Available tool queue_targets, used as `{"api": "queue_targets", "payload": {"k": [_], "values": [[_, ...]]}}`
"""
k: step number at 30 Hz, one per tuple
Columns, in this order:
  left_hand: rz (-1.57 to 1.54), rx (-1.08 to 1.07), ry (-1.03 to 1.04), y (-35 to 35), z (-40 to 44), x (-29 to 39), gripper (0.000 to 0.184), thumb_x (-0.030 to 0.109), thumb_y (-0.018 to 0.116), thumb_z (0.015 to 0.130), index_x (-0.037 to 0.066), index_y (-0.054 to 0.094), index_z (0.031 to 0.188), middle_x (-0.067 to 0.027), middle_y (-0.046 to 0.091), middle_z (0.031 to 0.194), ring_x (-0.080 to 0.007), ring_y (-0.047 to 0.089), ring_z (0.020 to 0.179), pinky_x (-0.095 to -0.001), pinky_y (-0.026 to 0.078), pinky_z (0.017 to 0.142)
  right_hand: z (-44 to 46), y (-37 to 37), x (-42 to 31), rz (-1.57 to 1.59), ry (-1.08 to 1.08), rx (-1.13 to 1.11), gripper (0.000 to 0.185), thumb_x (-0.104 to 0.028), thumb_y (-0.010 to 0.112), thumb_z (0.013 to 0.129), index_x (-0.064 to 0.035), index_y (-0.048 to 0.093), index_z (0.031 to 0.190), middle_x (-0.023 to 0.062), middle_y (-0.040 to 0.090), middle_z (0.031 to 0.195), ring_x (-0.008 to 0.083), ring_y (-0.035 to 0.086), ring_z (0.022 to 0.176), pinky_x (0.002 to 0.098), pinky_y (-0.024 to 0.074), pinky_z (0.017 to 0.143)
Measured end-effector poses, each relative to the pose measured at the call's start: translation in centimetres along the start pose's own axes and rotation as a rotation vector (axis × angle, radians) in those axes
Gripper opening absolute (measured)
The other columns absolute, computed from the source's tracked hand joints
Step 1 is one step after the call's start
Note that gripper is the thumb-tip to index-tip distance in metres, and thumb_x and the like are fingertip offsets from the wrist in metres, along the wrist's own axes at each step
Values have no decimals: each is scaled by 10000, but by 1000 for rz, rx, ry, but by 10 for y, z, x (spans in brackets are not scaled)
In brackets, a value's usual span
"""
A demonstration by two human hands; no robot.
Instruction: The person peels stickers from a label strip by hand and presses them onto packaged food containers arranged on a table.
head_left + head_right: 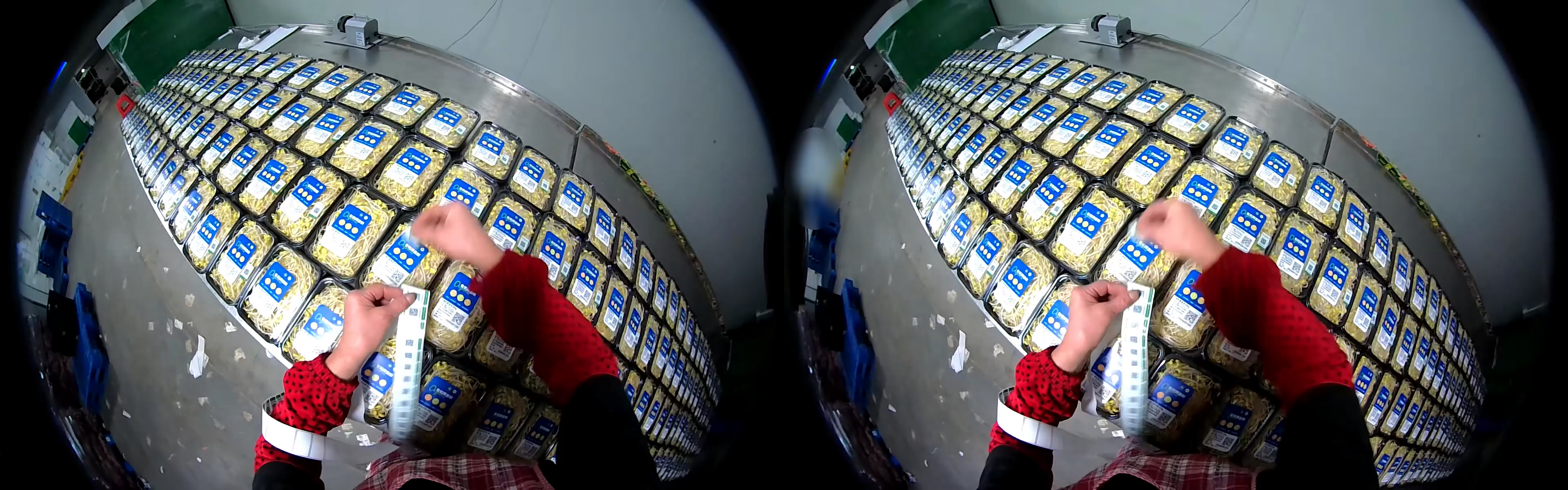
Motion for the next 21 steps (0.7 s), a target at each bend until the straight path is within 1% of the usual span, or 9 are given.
{"api": "queue_targets", "payload": {"k": [3,5,7,9,10,11,13,17,21], "values": [[4,5,-2,5,0,-3,118,82,742,821,-22,691,798,-11,660,747,-45,540,649,-200,435,609,28,-41,96,567,575,443,176,-93,693,780,-35,583,656,-21,486,564,83,389,438,271,297,402],[-127,79,27,-8,3,1,116,74,737,824,-29,684,812,-5,634,692,-32,505,594,-189,409,546,42,-41,132,638,553,592,235,-77,692,768,-72,524,604,-33,401,529,61,277,402,264,205,377],[-173,100,10,-17,3,15,116,62,722,835,-36,663,812,-27,654,705,-47,547,594,-197,438,553,53,-29,156,751,653,647,241,-67,693,755,-70,513,595,-20,432,534,80,306,382,278,220,372],[-176,117,4,-26,5,14,116,61,721,837,-35,661,810,-21,651,704,-46,547,593,-195,436,554,62,-32,180,587,623,773,245,-50,687,749,-73,505,587,-16,442,540,89,330,374,283,216,368],[-177,121,4,-29,6,12,116,61,721,837,-35,661,810,-21,651,704,-46,547,593,-195,436,554,69,-32,202,474,662,751,191,-88,709,727,-11,581,608,55,558,572,163,468,405,338,335,395],[-182,128,11,-32,7,10,116,62,720,838,-34,661,810,-18,649,702,-46,545,589,-195,432,550,75,-29,209,473,663,747,191,-88,709,727,-11,581,608,55,558,572,163,468,405,338,335,395],[-187,132,18,-34,5,10,115,62,718,839,-33,661,810,-15,647,700,-46,543,585,-195,428,546,75,-48,198,-96,716,773,187,-136,720,700,44,671,704,168,673,705,286,626,553,393,477,535],[-137,179,20,-44,3,8,86,49,713,835,-24,669,823,1,630,726,-38,514,615,-194,418,571,77,-50,146,-462,638,674,206,-197,736,698,-24,728,809,204,692,879,378,667,846,423,537,752],[-126,239,221,-63,3,26,97,59,712,834,-29,671,831,-9,627,830,-41,512,670,-190,418,599,82,-52,107,-757,594,627,196,-215,735,724,-60,715,843,175,695,895,365,669,840,455,532,744]]}}
Point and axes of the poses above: each hand's wrist, its own z-axis towards the middle knuckle, its own y-axis out of the palm, x = y × z, the point moved 10 cm from there along z, towards the middle knuckle
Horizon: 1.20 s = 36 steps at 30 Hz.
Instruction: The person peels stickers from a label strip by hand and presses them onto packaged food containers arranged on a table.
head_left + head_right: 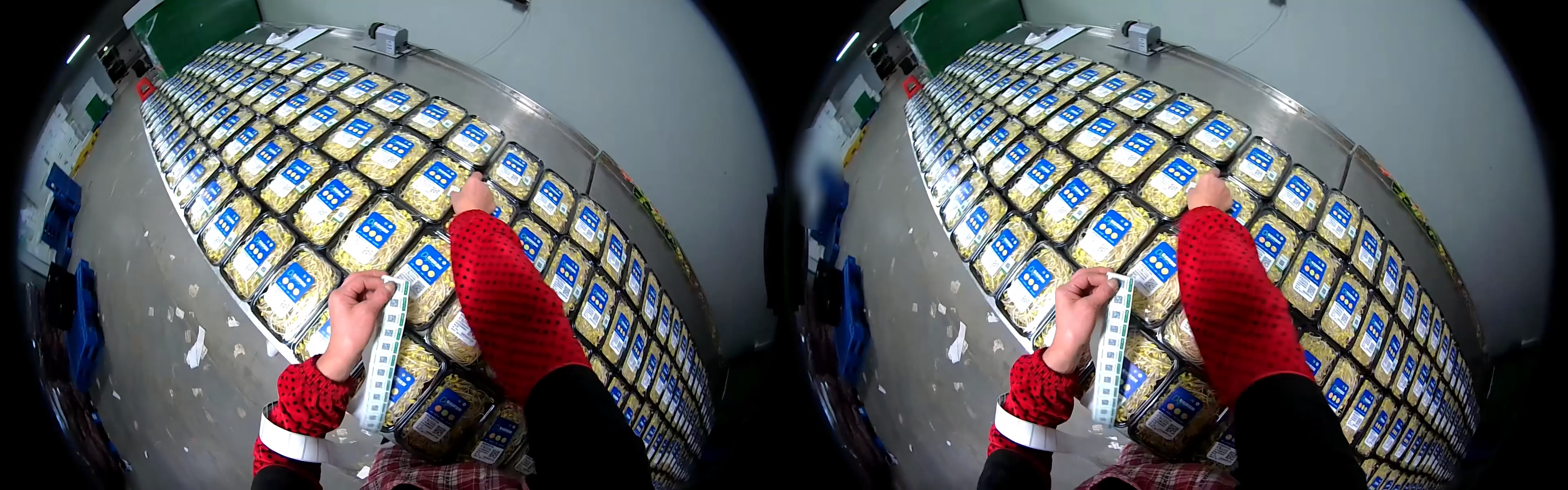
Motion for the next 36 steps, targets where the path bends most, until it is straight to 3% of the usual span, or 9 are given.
{"api": "queue_targets", "payload": {"k": [1,4,6,18,23,26,29,33,36], "values": [[-38,16,-95,-5,2,-6,114,74,714,839,-31,675,819,-9,636,792,-41,516,650,-193,422,584,-14,-7,-25,53,-194,-65,227,-218,722,738,-42,695,878,169,699,887,363,669,828,445,534,737],[37,45,-134,-20,6,-4,152,110,716,850,-39,692,869,-12,645,714,-47,527,615,-202,421,544,-136,-22,-103,551,-779,-873,234,-191,645,828,-49,710,1003,136,711,907,252,682,799,351,530,763],[74,77,-145,-27,8,-6,170,126,730,844,-41,698,850,-2,635,695,-38,504,605,-199,405,536,-197,-54,-120,651,-914,-1113,197,-135,629,852,6,695,972,145,701,842,204,677,760,317,522,698],[16,90,-132,-34,12,-16,171,127,766,811,-28,698,790,11,611,662,-30,468,588,-197,363,502,-208,-42,-139,470,-909,-1269,185,-106,705,773,23,675,902,83,682,744,117,654,706,259,518,647],[42,107,-140,-36,13,-20,172,115,769,809,-39,692,806,22,598,656,-24,460,570,-185,356,497,-193,-27,-144,385,-1004,-1275,148,-134,733,766,-11,688,836,54,685,744,109,623,674,274,496,618],[72,100,-196,-39,10,-19,158,103,765,812,-33,687,821,31,594,654,-15,458,570,-179,357,499,-55,5,-123,689,-480,-705,182,-170,726,742,-5,719,817,79,684,721,142,608,621,279,481,586],[14,103,-208,-43,5,-27,141,96,762,816,-20,681,823,37,593,657,-8,453,567,-175,356,507,8,28,-109,787,-175,-651,257,-151,723,707,65,704,845,96,654,711,192,563,563,345,459,565],[-23,121,-218,-50,-1,-31,128,88,760,815,-11,685,845,42,592,666,-9,452,573,-174,348,510,48,76,-114,289,-248,-338,311,-217,714,693,-2,712,918,219,690,926,391,664,884,422,526,780],[-6,148,-190,-54,-8,-17,132,88,761,814,-9,686,863,52,580,668,-8,445,578,-172,341,514,40,68,-120,65,-276,-184,343,-262,770,683,4,707,890,233,679,946,382,663,885,453,531,791]]}}
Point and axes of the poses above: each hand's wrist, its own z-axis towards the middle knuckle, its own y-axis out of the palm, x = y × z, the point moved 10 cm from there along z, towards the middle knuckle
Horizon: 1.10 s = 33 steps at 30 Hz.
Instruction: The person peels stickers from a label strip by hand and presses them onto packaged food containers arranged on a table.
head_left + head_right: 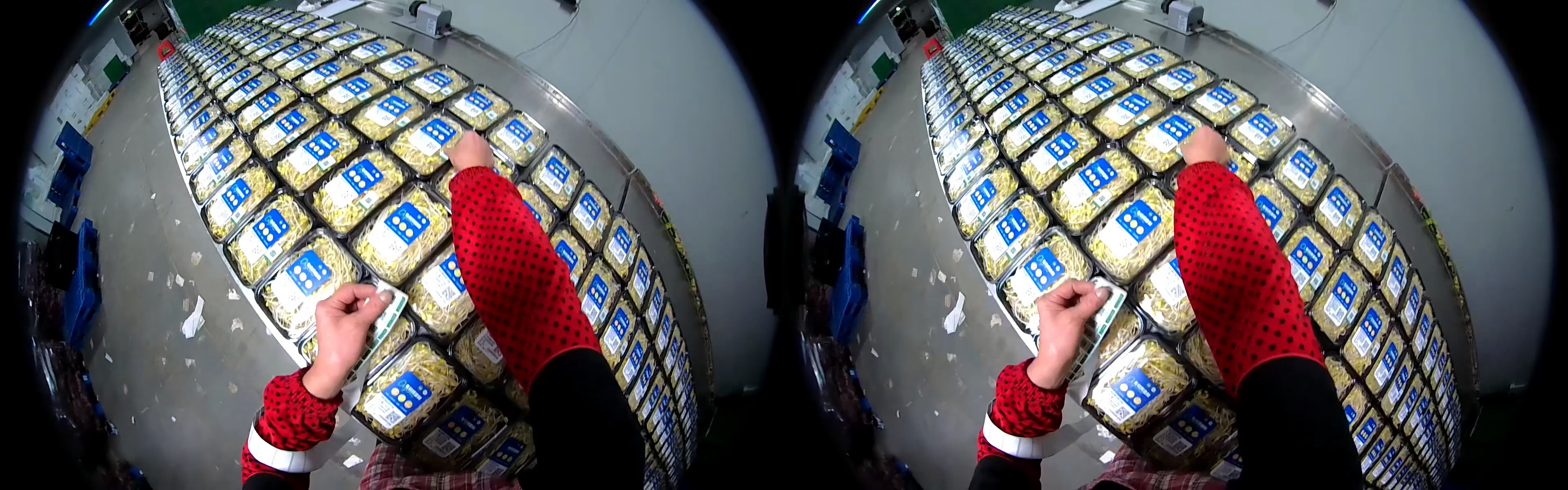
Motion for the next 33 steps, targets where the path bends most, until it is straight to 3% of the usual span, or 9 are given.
{"api": "queue_targets", "payload": {"k": [4,5,7,8,13,20,21,25,33], "values": [[15,13,-27,-5,-8,2,111,96,731,846,0,675,845,50,582,677,-6,438,581,-174,342,513,-58,-25,-29,196,-328,-89,320,-283,754,726,-4,690,870,193,685,813,311,674,771,412,519,665],[23,-3,-43,-2,-13,1,96,82,731,844,9,670,828,50,580,686,-5,431,581,-173,338,514,-116,-17,-51,502,-415,-564,365,-323,727,790,8,688,938,136,698,849,206,662,778,357,518,681],[-7,-42,-27,6,-23,-12,89,74,729,844,12,668,823,52,579,681,-5,430,580,-171,336,516,-245,-33,-62,693,-615,-967,329,-237,655,900,2,632,1125,63,685,957,134,630,841,299,514,753],[-28,-71,2,10,-28,-13,83,65,727,844,16,666,818,53,578,676,-5,430,579,-169,334,519,-287,-50,-58,802,-541,-1032,246,-178,668,848,-7,672,1024,82,707,850,165,652,738,328,516,674],[107,-347,16,45,-66,-14,89,29,723,818,-5,727,900,-88,652,942,-140,587,840,-255,469,750,-343,-79,-17,799,-381,-895,151,-62,652,814,3,650,950,112,675,790,140,636,674,282,489,603],[243,-232,2,29,-80,-14,131,88,768,800,-28,707,790,-30,628,701,-64,505,620,-216,402,564,-357,-116,-32,524,-712,-418,74,-94,689,756,-38,676,804,109,640,738,277,613,595,322,473,529],[197,-187,17,19,-79,-22,154,98,777,794,-36,702,780,-23,618,697,-53,485,596,-218,392,532,-350,-111,-33,497,-638,-443,89,-171,680,751,-83,676,766,96,647,719,285,645,659,392,492,578],[92,-71,-104,-11,-84,-31,132,88,736,831,-41,706,824,0,606,729,-46,484,621,-206,387,575,-258,-47,13,761,-68,-359,214,-217,737,741,-13,729,803,67,662,639,127,599,565,292,470,541],[74,-45,-40,-24,-98,-25,69,41,710,844,-21,681,831,-9,652,763,-49,551,668,-212,446,627,-218,-14,-3,259,53,-180,206,-225,712,708,-27,725,763,225,672,752,384,666,745,431,525,665]]}}
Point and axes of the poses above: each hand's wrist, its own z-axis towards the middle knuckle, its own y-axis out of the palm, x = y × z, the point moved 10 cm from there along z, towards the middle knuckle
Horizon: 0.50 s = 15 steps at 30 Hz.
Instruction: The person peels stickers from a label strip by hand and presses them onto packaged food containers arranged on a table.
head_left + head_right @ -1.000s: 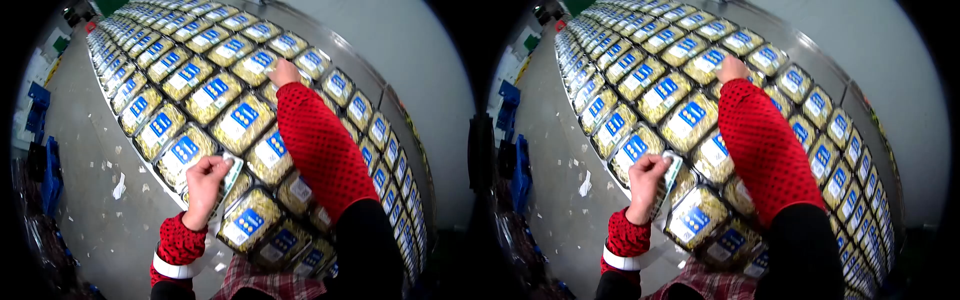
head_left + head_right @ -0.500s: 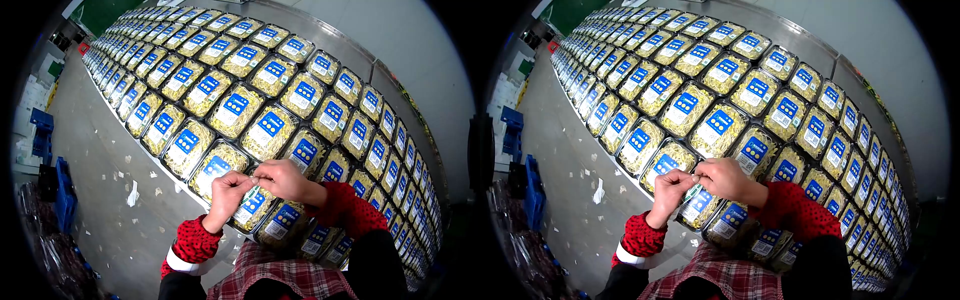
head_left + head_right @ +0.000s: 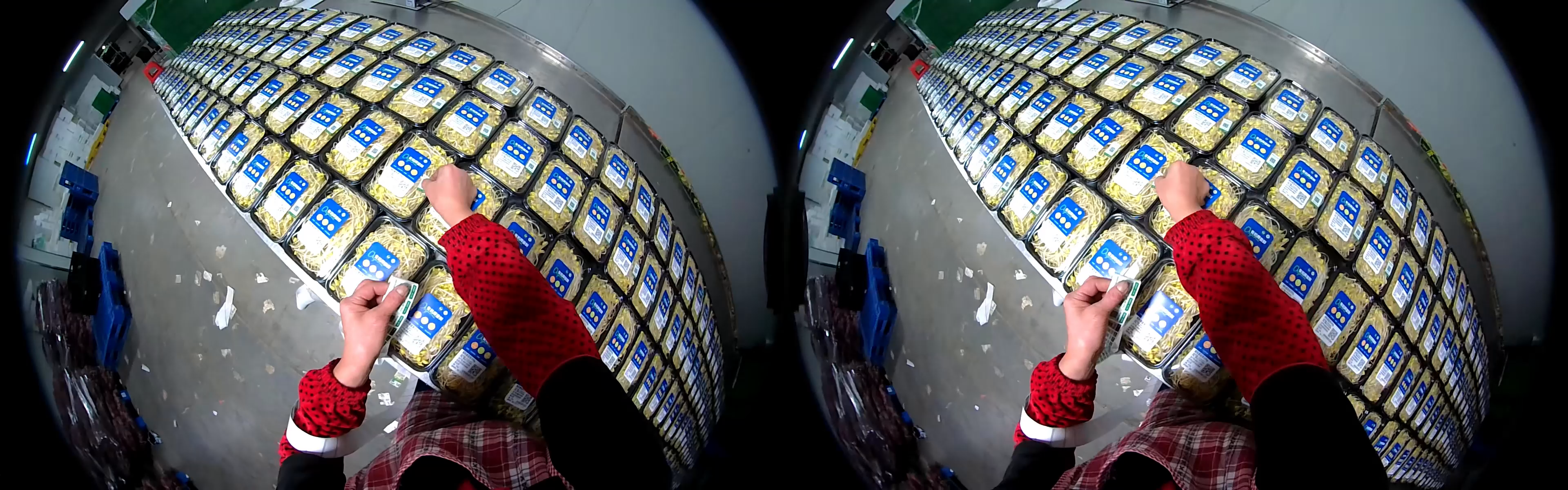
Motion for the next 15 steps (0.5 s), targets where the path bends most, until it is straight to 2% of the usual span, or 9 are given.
{"api": "queue_targets", "payload": {"k": [2,5,6,7,8,9,10,14,15], "values": [[-82,37,-24,-5,-1,-1,92,58,760,802,-5,692,798,61,522,698,-16,385,598,-190,306,536,0,-2,-12,-240,-124,129,230,-273,717,729,-43,715,731,207,670,730,361,672,703,459,530,657],[-57,51,44,-9,0,9,103,63,764,801,-3,686,788,67,521,670,-11,382,585,-188,296,523,-12,-12,-18,-246,-164,-20,236,-281,716,738,-54,731,801,213,675,781,373,668,742,463,529,666],[-7,27,92,-11,3,10,86,43,724,832,-6,664,795,-3,650,722,-37,531,629,-188,412,573,-29,-4,-27,-41,-325,-169,276,-279,720,762,-44,730,908,170,697,797,302,681,713,419,533,626],[-11,29,87,-12,3,12,86,43,724,832,-6,664,795,-3,650,722,-37,531,629,-188,412,573,-67,3,-42,296,-359,-518,314,-267,682,841,-37,696,1055,96,704,837,182,663,703,328,527,622],[-19,11,53,-8,1,14,84,43,725,831,-3,664,796,-5,650,716,-36,530,629,-188,411,573,-112,0,-52,471,-231,-780,278,-196,620,910,-26,658,1127,47,689,897,105,623,744,261,509,647],[-24,-17,19,-2,0,13,81,44,725,831,0,665,798,-6,649,710,-35,529,629,-187,409,573,-145,-6,-62,523,-390,-918,263,-135,599,924,-7,629,1152,48,679,941,92,614,781,247,498,671],[-47,-48,-9,3,-2,8,64,28,733,818,4,678,796,-1,647,757,-34,525,645,-181,401,584,-165,-9,-60,571,-385,-993,223,-89,619,902,11,636,1100,44,672,913,82,601,779,239,488,665],[115,-201,185,42,-15,24,64,-6,755,776,-8,712,823,-2,623,841,-59,514,675,-204,400,609,-178,-43,-32,649,-362,-821,148,-78,622,833,11,669,941,99,675,742,165,639,654,310,498,603],[73,-222,200,50,-18,25,86,36,784,762,8,720,813,-10,610,766,-72,490,642,-222,387,577,-182,-59,-33,469,-495,-699,125,-82,625,808,-8,664,901,115,667,720,215,642,634,334,496,594]]}}
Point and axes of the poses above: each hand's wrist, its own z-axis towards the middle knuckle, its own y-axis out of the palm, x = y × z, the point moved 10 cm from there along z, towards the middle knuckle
